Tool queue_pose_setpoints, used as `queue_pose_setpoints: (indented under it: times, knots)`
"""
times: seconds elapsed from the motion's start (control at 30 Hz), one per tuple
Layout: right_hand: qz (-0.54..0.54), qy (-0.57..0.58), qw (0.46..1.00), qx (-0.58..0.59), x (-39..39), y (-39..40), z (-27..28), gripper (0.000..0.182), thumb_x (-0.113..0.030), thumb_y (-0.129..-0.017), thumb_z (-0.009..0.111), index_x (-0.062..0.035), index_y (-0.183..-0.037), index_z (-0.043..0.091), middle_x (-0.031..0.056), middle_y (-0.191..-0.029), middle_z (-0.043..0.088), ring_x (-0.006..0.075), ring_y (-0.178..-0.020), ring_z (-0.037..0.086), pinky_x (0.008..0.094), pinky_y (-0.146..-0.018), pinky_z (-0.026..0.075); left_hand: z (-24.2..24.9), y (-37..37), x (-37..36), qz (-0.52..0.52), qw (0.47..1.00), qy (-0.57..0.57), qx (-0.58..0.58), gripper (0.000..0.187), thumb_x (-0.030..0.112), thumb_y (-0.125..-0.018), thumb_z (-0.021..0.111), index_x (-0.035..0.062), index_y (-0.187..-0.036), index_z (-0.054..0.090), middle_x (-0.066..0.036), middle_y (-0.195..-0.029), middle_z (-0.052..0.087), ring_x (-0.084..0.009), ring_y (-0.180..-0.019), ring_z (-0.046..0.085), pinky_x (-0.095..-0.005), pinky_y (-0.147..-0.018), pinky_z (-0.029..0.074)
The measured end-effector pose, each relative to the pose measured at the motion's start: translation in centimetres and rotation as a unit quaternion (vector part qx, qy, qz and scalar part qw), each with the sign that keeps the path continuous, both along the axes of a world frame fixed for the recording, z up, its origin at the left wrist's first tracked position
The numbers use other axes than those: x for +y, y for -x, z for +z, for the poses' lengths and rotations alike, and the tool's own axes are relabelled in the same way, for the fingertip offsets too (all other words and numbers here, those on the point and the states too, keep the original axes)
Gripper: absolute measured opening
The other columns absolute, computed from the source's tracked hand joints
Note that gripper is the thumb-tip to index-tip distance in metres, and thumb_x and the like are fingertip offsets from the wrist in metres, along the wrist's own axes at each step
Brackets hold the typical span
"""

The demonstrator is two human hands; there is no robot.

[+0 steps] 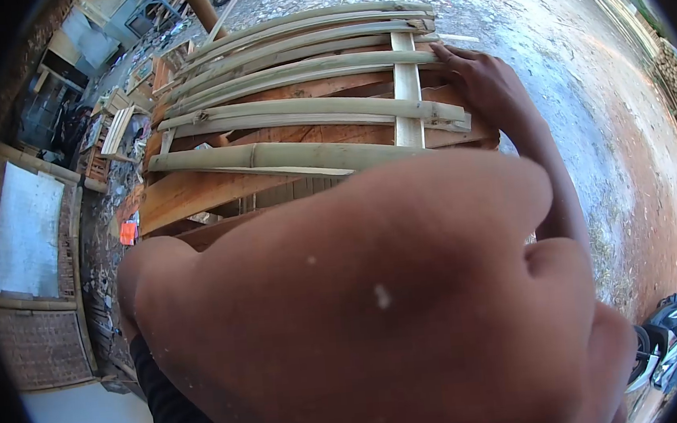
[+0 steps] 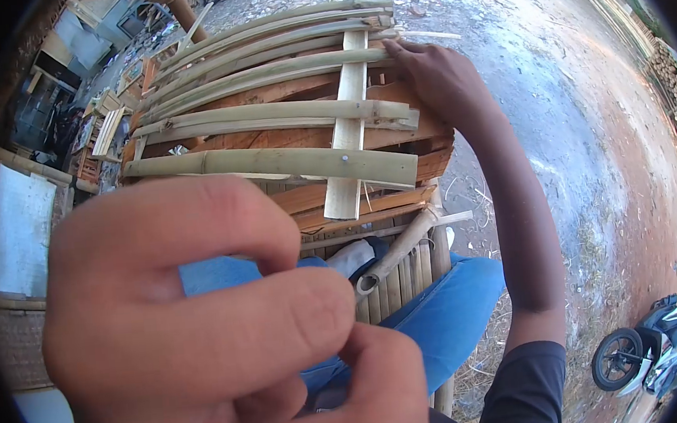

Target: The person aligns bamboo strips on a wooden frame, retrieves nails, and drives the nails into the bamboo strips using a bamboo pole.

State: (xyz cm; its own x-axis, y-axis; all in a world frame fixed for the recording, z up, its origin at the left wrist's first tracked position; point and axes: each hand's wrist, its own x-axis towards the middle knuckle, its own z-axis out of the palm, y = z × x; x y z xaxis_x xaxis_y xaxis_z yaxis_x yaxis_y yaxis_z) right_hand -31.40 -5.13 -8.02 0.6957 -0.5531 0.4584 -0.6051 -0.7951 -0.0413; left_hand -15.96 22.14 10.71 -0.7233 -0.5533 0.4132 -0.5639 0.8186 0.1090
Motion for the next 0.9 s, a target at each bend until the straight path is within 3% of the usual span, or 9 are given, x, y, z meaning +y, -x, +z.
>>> queue_pose_setpoints:
  times: [0.2, 0.27, 0.3, 0.33, 0.4, 0.53, 0.63, 0.7, 0.9]
  knots:
    - [-0.017, 0.002, 1.000, 0.010, 0.0, 0.0, 0.2, 0.045, -0.018, -0.094, 0.058, -0.0154, -0.139, 0.057, 0.0085, -0.123, 0.068, 0.0328, -0.092, 0.070, 0.0446, -0.082, 0.057, 0.2, -5.4, -0.7, 0.092, 0.992, 0.031, 0.085, 0.021, -0.011, -0.068, 0.051, 0.0041, -0.082, 0.046, -0.018, -0.078, 0.060, -0.0187, -0.063, 0.055, -0.0300, -0.056, 0.046]
    - [-0.011, -0.010, 1.000, 0.003, 0.0, 0.1, 0.4, 0.045, -0.019, -0.094, 0.059, -0.0164, -0.139, 0.057, 0.0080, -0.125, 0.068, 0.0333, -0.094, 0.070, 0.0447, -0.083, 0.056, -3.1, -12.3, -1.5, 0.080, 0.974, 0.140, 0.162, 0.028, -0.020, -0.073, 0.040, 0.0018, -0.091, 0.040, -0.023, -0.085, 0.061, -0.0203, -0.072, 0.058, -0.0327, -0.068, 0.051]
    - [-0.011, -0.012, 1.000, -0.002, 0.2, 0.2, 0.5, 0.045, -0.020, -0.094, 0.059, -0.0171, -0.139, 0.057, 0.0077, -0.126, 0.067, 0.0336, -0.095, 0.069, 0.0448, -0.084, 0.056, -4.9, -13.8, -0.3, 0.169, 0.933, 0.160, 0.275, 0.030, -0.018, -0.072, 0.038, -0.0022, -0.098, 0.043, -0.019, -0.084, 0.059, -0.0154, -0.069, 0.055, -0.0295, -0.064, 0.051]
    - [-0.008, -0.017, 1.000, -0.007, 0.3, 0.1, 0.5, 0.045, -0.020, -0.094, 0.059, -0.0178, -0.139, 0.057, 0.0073, -0.127, 0.067, 0.0340, -0.097, 0.069, 0.0448, -0.084, 0.056, -6.5, -15.9, 1.2, 0.221, 0.895, 0.173, 0.346, 0.027, -0.018, -0.074, 0.038, 0.0001, -0.094, 0.043, -0.017, -0.082, 0.059, -0.0156, -0.067, 0.054, -0.0278, -0.064, 0.050]
    - [-0.026, -0.061, 0.998, 0.010, 0.6, -0.1, 1.2, 0.043, -0.020, -0.094, 0.059, -0.0185, -0.137, 0.059, 0.0064, -0.128, 0.066, 0.0344, -0.099, 0.068, 0.0449, -0.085, 0.056, -10.6, -20.9, 5.8, 0.349, 0.818, 0.202, 0.409, 0.028, -0.019, -0.074, 0.038, 0.0017, -0.093, 0.043, -0.016, -0.082, 0.058, -0.0164, -0.068, 0.055, -0.0273, -0.064, 0.048]
    - [-0.012, -0.040, 0.999, 0.002, 0.5, -0.1, 1.1, 0.043, -0.018, -0.093, 0.060, -0.0187, -0.136, 0.060, 0.0054, -0.130, 0.065, 0.0349, -0.102, 0.067, 0.0452, -0.086, 0.055, -21.3, -29.5, 18.3, 0.569, 0.674, 0.207, 0.422, 0.026, -0.016, -0.079, 0.041, 0.0045, -0.095, 0.047, -0.006, -0.080, 0.056, -0.0096, -0.064, 0.051, -0.0226, -0.058, 0.044]
    - [-0.012, -0.040, 0.999, -0.005, 0.6, -0.3, 1.2, 0.042, -0.017, -0.091, 0.063, -0.0188, -0.133, 0.063, 0.0052, -0.128, 0.066, 0.0344, -0.099, 0.069, 0.0443, -0.085, 0.056, -28.2, -29.6, 25.0, 0.679, 0.586, 0.159, 0.413, 0.021, -0.012, -0.081, 0.041, 0.0044, -0.092, 0.049, -0.003, -0.076, 0.056, -0.0088, -0.062, 0.052, -0.0219, -0.059, 0.044]
    - [-0.015, -0.043, 0.999, -0.010, 0.7, -0.5, 1.2, 0.041, -0.017, -0.091, 0.064, -0.0191, -0.132, 0.064, 0.0051, -0.128, 0.066, 0.0338, -0.099, 0.069, 0.0435, -0.085, 0.056, -29.9, -28.0, 26.8, 0.731, 0.546, 0.103, 0.396, 0.018, -0.009, -0.081, 0.043, 0.0018, -0.093, 0.051, -0.004, -0.075, 0.058, -0.0097, -0.063, 0.056, -0.0232, -0.061, 0.046]
    - [-0.017, -0.051, 0.999, -0.009, 1.1, -0.6, 1.9, 0.037, -0.019, -0.092, 0.064, -0.0179, -0.129, 0.067, 0.0079, -0.125, 0.067, 0.0334, -0.102, 0.068, 0.0427, -0.087, 0.055, -28.0, -28.0, 22.6, 0.733, 0.584, 0.098, 0.333, 0.024, -0.007, -0.079, 0.043, 0.0003, -0.100, 0.054, -0.006, -0.075, 0.062, -0.0118, -0.068, 0.061, -0.0255, -0.064, 0.049]
